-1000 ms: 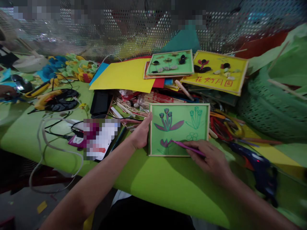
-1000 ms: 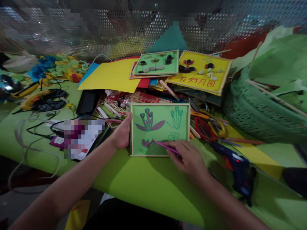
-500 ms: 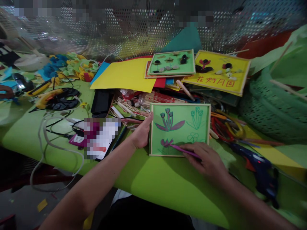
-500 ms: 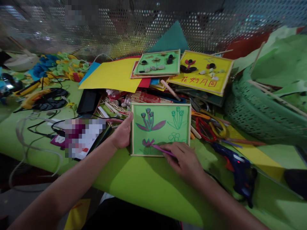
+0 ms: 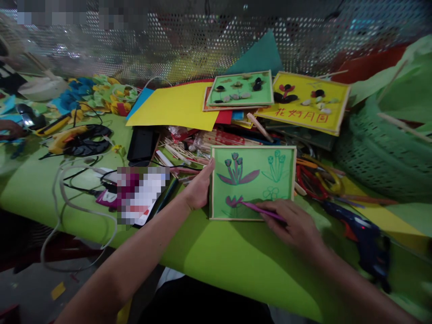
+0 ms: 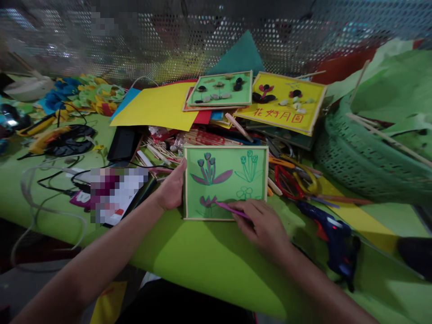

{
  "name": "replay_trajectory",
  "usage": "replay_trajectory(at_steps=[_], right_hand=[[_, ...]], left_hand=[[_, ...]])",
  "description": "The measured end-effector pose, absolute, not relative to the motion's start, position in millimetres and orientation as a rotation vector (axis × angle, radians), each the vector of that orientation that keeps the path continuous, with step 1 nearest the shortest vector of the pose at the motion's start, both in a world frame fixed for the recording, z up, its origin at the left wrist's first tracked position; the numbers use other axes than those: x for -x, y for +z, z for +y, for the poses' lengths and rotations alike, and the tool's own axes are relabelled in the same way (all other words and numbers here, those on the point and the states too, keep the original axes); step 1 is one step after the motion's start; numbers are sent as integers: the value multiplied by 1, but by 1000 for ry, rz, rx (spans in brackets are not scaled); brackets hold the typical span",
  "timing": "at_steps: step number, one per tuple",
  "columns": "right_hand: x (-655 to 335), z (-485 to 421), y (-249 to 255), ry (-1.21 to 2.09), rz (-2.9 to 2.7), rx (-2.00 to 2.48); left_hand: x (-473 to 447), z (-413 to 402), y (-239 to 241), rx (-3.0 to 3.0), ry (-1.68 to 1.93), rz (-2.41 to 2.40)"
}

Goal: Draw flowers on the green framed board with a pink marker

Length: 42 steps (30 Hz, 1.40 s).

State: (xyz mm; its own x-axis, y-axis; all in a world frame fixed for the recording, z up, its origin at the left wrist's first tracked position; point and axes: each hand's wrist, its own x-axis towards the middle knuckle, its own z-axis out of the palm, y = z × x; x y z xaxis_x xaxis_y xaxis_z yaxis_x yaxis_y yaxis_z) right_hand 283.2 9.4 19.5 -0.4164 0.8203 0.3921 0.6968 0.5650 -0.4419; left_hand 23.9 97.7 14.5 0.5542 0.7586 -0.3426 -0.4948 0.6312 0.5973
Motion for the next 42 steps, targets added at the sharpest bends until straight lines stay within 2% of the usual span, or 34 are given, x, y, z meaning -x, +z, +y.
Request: replay_trajectory(at_steps=[30, 42], right_hand=[[-278, 8, 22, 353, -2273, 1222], [-281, 7, 20, 287, -2239, 1226]], left_hand=[[-24, 98, 9, -476, 799, 581], [-23, 98, 10, -490, 790, 530]])
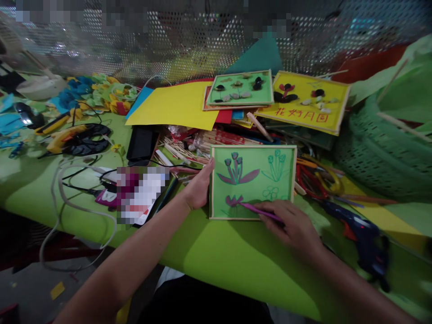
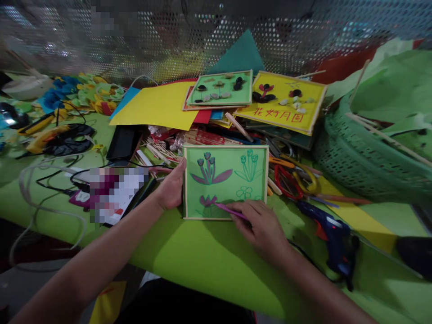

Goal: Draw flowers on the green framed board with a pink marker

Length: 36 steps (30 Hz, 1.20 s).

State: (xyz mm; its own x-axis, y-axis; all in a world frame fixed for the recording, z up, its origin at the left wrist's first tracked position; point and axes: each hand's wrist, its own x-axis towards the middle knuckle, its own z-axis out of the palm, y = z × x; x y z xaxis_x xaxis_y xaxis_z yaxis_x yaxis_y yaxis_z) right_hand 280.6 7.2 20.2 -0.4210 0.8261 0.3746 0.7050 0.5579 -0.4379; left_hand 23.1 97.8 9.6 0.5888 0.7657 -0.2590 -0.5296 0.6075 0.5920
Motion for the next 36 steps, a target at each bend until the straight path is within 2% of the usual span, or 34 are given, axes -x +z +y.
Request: replay_trajectory(at_steps=[36], right_hand=[[-277, 7, 19, 292, -2283, 1165]], left_hand=[[-24, 98, 13, -465, 793, 614]])
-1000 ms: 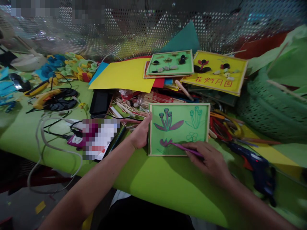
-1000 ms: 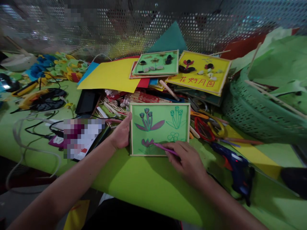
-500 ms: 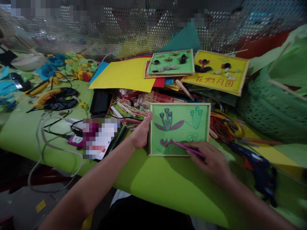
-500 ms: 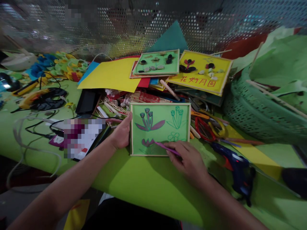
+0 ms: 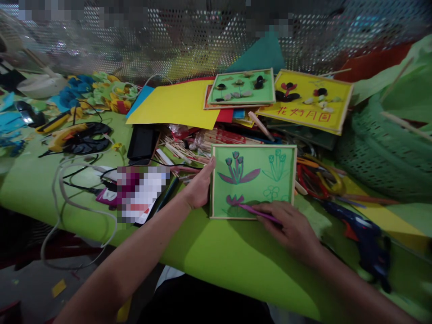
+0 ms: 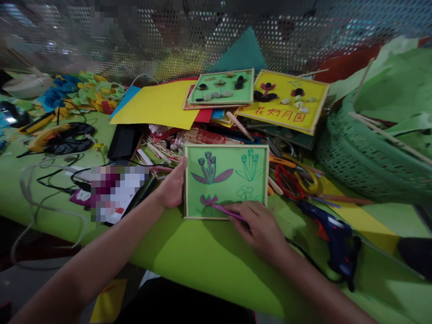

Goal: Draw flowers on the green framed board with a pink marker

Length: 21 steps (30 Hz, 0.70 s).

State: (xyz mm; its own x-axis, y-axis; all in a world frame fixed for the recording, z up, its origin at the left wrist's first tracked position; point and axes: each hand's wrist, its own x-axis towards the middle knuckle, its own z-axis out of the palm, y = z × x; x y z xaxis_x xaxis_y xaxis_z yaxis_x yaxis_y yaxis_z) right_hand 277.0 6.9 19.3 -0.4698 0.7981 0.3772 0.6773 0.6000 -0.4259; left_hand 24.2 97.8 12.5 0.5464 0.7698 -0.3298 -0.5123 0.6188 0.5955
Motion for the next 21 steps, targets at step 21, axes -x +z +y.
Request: replay_trajectory(at_steps=[21], right_hand=[[-284, 6, 20, 285, -2198, 1248]], left_hand=[[-24, 97, 12, -459, 789, 582]])
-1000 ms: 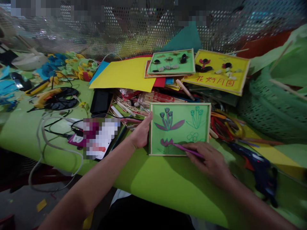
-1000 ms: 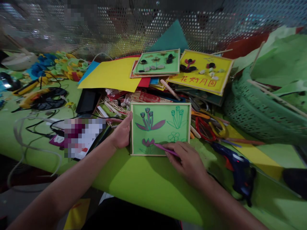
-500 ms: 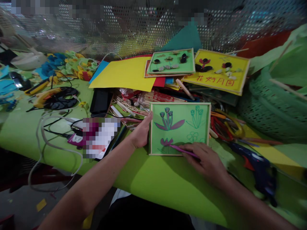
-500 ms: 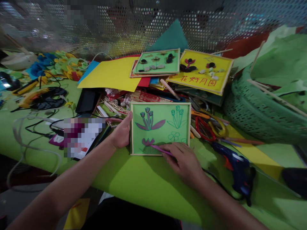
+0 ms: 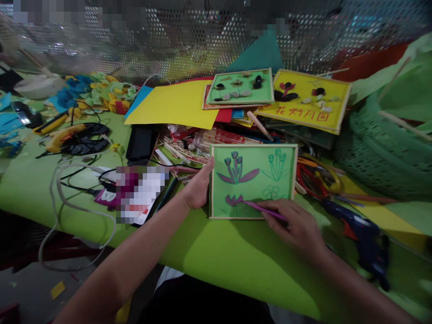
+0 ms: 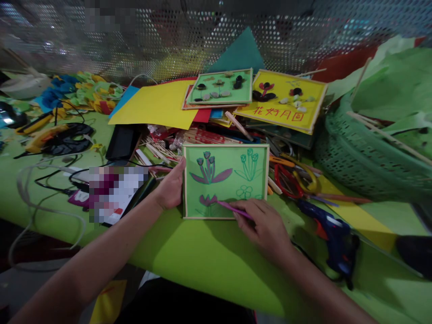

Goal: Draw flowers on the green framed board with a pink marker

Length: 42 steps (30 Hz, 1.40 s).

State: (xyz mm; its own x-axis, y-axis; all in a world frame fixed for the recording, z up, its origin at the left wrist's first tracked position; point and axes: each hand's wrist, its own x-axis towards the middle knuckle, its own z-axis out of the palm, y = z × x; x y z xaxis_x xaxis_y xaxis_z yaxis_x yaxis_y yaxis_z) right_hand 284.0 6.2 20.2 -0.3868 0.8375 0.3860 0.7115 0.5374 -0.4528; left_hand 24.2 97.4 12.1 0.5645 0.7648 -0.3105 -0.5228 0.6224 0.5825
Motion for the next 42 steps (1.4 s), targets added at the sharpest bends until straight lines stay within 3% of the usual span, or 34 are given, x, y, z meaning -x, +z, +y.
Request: replay_trajectory(at_steps=[42], right_hand=[[-284, 5, 20, 309, -2195, 1256]], left_hand=[[-25, 96, 15, -461, 799, 621]])
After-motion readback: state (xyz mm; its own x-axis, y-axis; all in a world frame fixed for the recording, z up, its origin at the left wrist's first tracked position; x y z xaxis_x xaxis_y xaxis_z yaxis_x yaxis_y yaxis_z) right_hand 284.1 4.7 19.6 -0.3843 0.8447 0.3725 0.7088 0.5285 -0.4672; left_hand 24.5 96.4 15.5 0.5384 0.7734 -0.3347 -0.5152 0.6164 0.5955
